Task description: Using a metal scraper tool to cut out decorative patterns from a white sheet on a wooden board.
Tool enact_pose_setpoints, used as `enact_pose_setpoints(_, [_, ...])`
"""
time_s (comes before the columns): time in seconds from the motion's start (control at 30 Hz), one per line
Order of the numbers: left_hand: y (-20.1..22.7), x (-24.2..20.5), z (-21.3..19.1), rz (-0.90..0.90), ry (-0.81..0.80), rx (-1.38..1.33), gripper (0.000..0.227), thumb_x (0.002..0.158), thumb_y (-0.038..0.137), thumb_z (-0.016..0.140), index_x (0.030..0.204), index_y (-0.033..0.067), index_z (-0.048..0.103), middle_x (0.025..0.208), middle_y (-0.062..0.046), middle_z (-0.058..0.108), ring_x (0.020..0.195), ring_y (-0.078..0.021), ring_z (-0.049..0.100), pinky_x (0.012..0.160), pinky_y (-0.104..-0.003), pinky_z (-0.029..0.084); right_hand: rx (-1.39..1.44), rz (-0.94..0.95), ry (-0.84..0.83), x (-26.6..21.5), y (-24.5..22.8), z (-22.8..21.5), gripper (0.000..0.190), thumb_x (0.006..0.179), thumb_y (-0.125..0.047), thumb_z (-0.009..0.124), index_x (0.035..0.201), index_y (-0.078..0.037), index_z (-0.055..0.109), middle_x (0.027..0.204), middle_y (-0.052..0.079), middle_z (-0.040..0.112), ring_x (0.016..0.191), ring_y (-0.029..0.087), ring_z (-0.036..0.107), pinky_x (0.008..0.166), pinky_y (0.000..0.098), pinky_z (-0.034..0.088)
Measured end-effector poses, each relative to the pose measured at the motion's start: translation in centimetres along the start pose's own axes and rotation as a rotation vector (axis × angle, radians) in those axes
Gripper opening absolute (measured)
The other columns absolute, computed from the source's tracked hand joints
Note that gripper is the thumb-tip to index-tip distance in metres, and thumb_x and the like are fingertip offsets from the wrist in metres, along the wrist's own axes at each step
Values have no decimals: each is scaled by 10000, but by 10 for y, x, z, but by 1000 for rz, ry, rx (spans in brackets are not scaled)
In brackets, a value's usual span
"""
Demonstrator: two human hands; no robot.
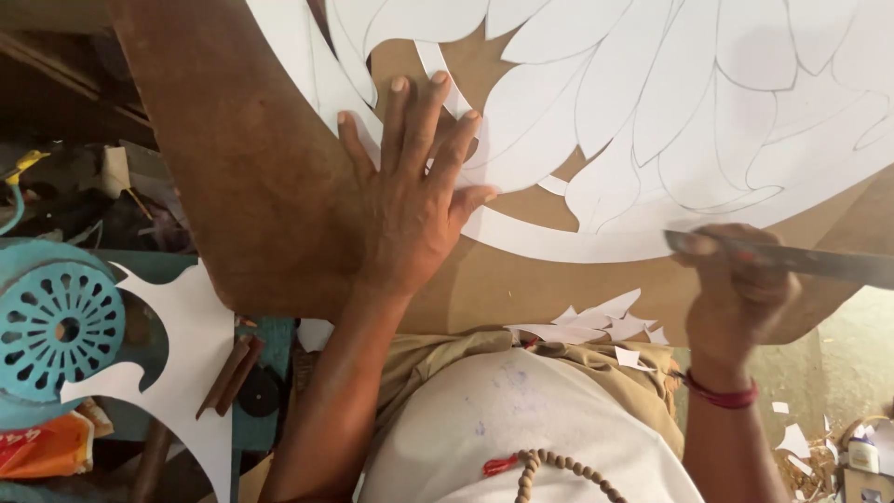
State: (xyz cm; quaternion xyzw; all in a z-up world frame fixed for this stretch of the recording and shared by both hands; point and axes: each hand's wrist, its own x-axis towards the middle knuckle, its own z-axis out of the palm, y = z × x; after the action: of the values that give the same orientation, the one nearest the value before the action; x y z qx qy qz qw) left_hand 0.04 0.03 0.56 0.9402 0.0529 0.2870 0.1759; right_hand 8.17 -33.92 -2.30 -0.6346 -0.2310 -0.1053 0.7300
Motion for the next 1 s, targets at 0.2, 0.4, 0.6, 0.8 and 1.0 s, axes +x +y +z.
enact_pose_setpoints(0.2, [-10,-10,-6,-68,84,8,876,878,535,807,1578,233,377,1696,-109,243,1598,-341,179,1264,-758,48,-132,35,-75,10,0,39,10,1153,15,670,1146,22,666,1018,129,722,873,158,696,795,285,585])
enact_pose_setpoints(0.4, [-19,-30,-26,-325,309,-168,768,1063,326,763,1629,126,285,1703,-166,250,1587,-349,262,1328,-609,211,-196,74,-40,8,-4,46,57,1152,1,646,1127,44,619,1007,105,711,880,136,681,824,265,582])
enact_pose_setpoints(0.6, [-25,-28,-45,-290,341,-346,568,1111,225,725,1552,62,406,1582,-139,454,1404,-252,480,1225,-400,426,-193,27,-37,7,0,42,144,1207,-77,606,1162,59,625,986,123,708,867,154,676,804,262,544])
enact_pose_setpoints(0.8, [-35,-3,-59,-420,323,-980,484,1046,148,664,1476,-2,498,1300,-122,647,1094,-139,645,1022,-286,541,-169,11,-52,17,1,36,204,1195,-124,549,1188,68,619,970,112,702,897,161,685,808,269,562])
enact_pose_setpoints(1.0, [-32,21,-76,-478,231,-751,339,1052,43,605,1385,-10,644,1234,-48,653,1012,-94,607,957,-237,514,-210,48,-22,27,-2,32,214,1180,-137,526,1227,60,596,948,116,706,849,147,675,765,256,558])
